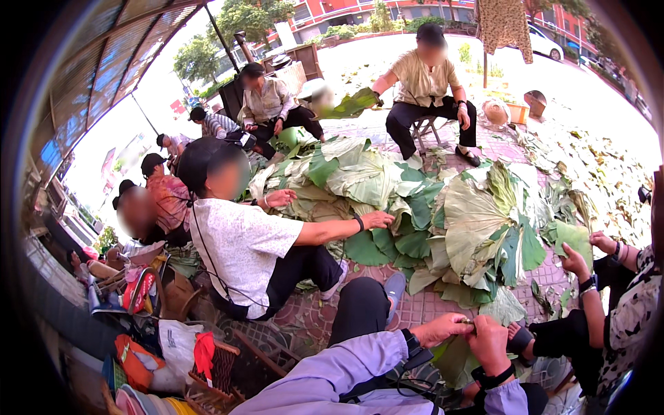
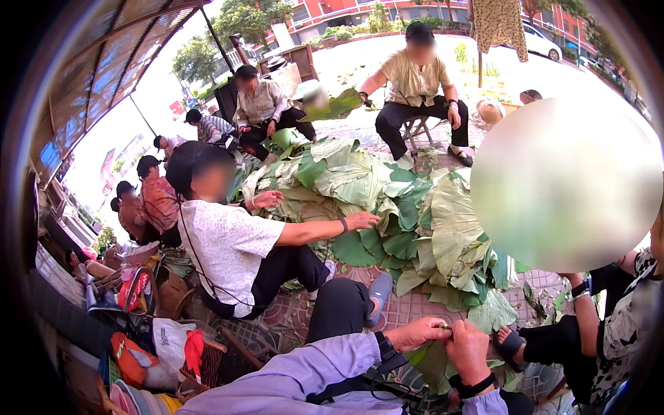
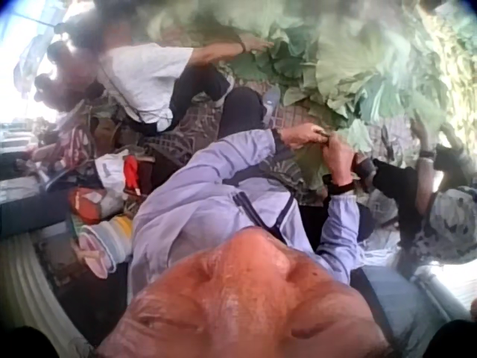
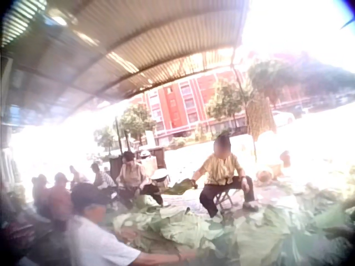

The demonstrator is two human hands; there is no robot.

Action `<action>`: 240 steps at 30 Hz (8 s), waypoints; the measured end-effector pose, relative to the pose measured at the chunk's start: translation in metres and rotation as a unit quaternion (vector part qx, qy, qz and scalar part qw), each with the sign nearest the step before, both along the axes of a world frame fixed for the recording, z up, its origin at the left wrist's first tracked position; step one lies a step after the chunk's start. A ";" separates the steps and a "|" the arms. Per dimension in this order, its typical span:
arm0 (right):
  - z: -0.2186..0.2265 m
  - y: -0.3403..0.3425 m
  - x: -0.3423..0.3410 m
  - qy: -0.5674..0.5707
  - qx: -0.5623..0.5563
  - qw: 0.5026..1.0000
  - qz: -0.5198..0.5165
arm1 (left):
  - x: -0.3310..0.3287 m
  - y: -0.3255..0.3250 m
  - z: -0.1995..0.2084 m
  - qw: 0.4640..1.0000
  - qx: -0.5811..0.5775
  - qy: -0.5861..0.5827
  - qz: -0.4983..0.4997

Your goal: The person uses their hands to fold and stack large green leaves while sitting with others, and later handles a camera mount.

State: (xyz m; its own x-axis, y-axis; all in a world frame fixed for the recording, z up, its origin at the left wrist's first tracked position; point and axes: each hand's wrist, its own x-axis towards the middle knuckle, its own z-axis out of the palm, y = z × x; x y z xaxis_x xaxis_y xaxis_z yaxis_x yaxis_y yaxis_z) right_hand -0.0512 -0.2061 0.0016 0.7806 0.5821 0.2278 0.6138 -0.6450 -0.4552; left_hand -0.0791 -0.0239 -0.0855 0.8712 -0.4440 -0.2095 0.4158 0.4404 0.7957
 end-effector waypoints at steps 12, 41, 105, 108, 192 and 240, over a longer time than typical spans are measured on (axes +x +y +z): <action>0.019 -0.029 -0.012 0.174 0.078 0.981 0.045 | -0.039 -0.007 0.031 0.991 -0.019 0.052 0.121; 0.032 -0.055 -0.015 0.113 0.094 0.987 0.057 | -0.045 -0.007 0.113 0.927 0.316 -0.176 0.105; -0.019 -0.009 -0.040 0.499 0.579 0.598 -0.241 | -0.064 0.043 0.097 0.993 0.033 0.028 0.114; -0.001 -0.010 -0.039 0.490 0.650 0.544 -0.202 | -0.078 0.038 0.103 0.996 0.046 0.008 0.071; -0.045 -0.013 -0.133 0.252 0.156 0.942 -0.157 | -0.112 0.008 0.058 0.952 0.024 0.008 -0.304; 0.055 -0.025 -0.203 0.120 -0.059 0.990 -0.038 | -0.124 -0.011 0.035 0.971 -0.112 0.069 -0.198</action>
